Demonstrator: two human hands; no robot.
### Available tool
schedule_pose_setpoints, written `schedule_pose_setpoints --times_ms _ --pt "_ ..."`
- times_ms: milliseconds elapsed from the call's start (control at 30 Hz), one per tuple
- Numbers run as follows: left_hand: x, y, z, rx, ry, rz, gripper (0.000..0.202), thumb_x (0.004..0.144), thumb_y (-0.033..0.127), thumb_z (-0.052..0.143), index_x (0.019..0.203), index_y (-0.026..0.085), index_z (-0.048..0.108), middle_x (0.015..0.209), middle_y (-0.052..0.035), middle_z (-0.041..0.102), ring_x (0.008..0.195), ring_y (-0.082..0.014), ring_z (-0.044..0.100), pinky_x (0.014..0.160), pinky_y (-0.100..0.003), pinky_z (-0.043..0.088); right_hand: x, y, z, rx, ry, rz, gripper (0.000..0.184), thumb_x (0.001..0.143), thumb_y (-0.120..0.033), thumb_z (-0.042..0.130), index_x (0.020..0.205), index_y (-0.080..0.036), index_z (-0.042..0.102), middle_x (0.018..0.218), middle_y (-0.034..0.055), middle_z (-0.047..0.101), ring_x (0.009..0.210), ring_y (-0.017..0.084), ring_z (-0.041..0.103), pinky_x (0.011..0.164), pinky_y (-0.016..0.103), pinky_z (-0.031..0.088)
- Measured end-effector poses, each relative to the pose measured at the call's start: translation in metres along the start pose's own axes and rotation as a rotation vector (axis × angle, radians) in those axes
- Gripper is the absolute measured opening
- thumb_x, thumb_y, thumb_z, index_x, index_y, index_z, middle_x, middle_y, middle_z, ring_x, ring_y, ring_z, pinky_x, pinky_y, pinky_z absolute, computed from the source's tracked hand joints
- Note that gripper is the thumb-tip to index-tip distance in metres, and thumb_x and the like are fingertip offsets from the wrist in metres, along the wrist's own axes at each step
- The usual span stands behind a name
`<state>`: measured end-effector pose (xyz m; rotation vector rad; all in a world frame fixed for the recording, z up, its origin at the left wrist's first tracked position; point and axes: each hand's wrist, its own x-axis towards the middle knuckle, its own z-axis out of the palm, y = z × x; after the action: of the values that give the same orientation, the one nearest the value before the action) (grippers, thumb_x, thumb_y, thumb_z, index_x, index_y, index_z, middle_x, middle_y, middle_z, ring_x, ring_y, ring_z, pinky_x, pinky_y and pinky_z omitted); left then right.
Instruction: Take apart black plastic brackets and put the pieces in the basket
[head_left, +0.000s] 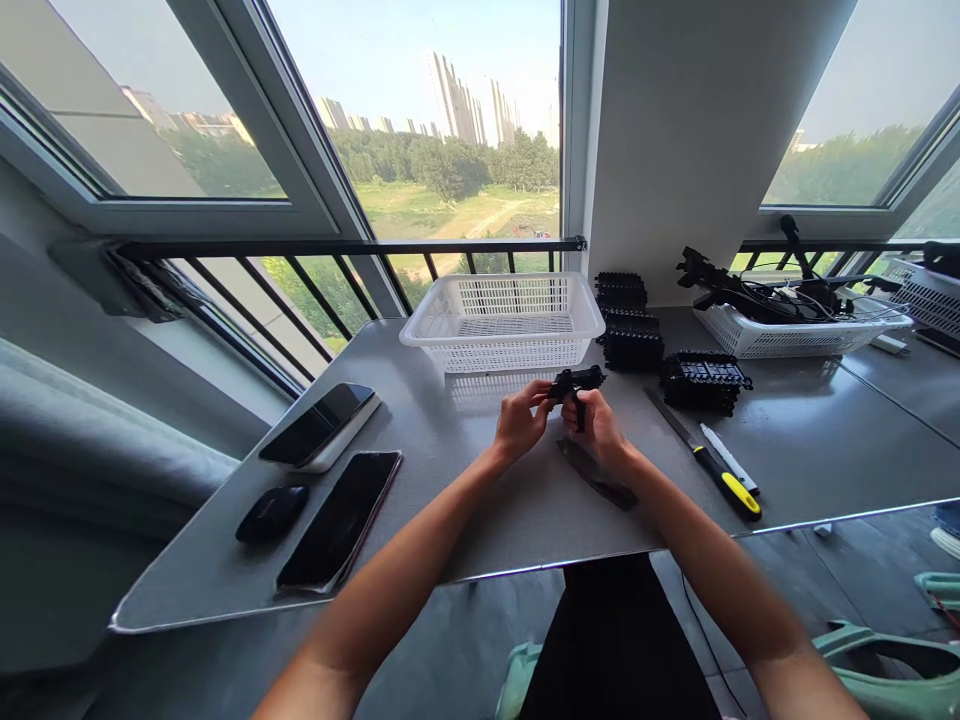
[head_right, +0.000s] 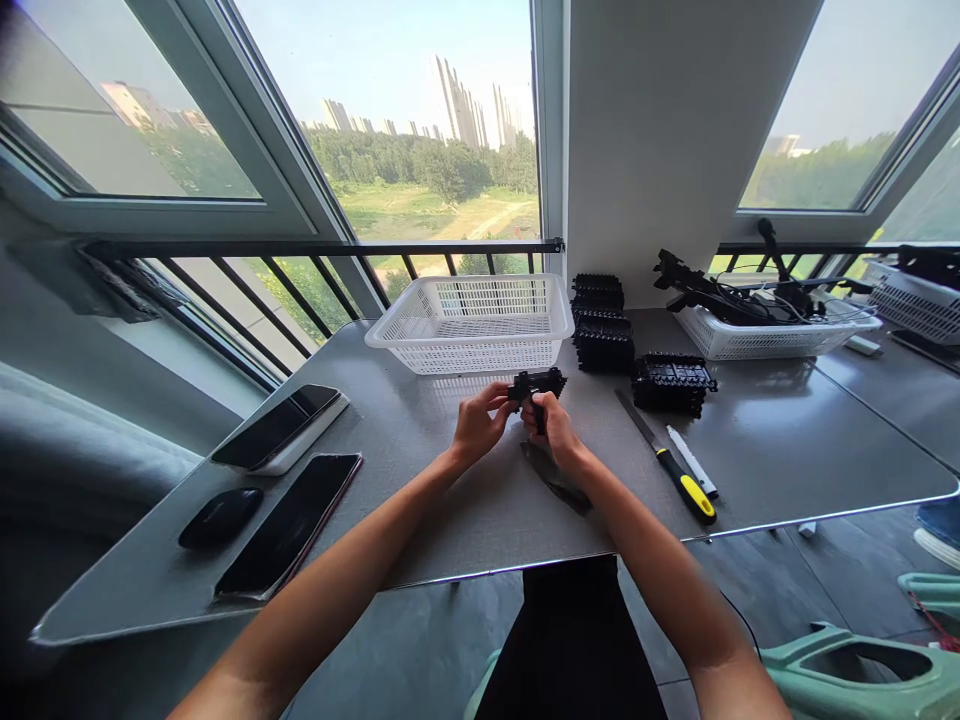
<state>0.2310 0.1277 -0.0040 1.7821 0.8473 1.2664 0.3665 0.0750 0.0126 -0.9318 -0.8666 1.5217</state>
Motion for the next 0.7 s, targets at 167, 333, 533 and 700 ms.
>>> schedule_pose_setpoints --times_ms 167,333,533,700 --pt "0.003 -0.006 -0.002 0.029 0.071 -0.016 0.018 0.077 0.020 0.061 0.094 0.023 0.063 0.088 -0.0024 0.071 0.088 -0.0229 0.070 0.081 -0.035 0.055 -0.005 -0.003 0.004 -0.067 0.119 -0.188 0.037 0.073 -0.054 0.053 0.067 -0.022 0.037 0.060 -0.0048 0.033 0.051 0.009 0.028 0.043 0.022 0.022" --pt "0.010 -0.013 -0.005 -0.021 0.218 -0.049 0.020 0.080 0.029 0.061 0.098 0.023 0.056 0.097 -0.0049 0.068 0.095 -0.0220 0.065 0.083 -0.031 0.052 -0.003 -0.005 -0.004 -0.055 0.525 -0.488 0.038 0.072 -0.043 0.064 0.065 -0.023 0.033 0.056 -0.0078 0.030 0.047 0.007 0.025 0.042 0.020 0.024" --pt "0.012 -0.015 -0.002 -0.433 0.198 -0.076 0.037 0.076 0.037 0.065 0.106 0.026 0.046 0.118 -0.0036 0.059 0.107 -0.0200 0.058 0.087 -0.034 0.054 0.002 -0.007 -0.010 0.160 0.350 -0.015 0.036 0.071 -0.049 0.068 0.076 -0.023 0.044 0.068 0.0008 0.059 0.056 0.013 0.052 0.041 0.021 0.036" --pt "0.012 -0.018 -0.004 -0.592 0.149 -0.139 0.041 0.072 0.038 0.070 0.102 0.027 0.045 0.101 -0.0008 0.062 0.101 -0.0207 0.063 0.088 -0.039 0.053 -0.001 -0.014 -0.011 0.388 0.127 0.161 0.038 0.080 -0.050 0.061 0.068 -0.022 0.037 0.082 0.0082 0.067 0.070 0.017 0.064 0.043 0.021 0.042"
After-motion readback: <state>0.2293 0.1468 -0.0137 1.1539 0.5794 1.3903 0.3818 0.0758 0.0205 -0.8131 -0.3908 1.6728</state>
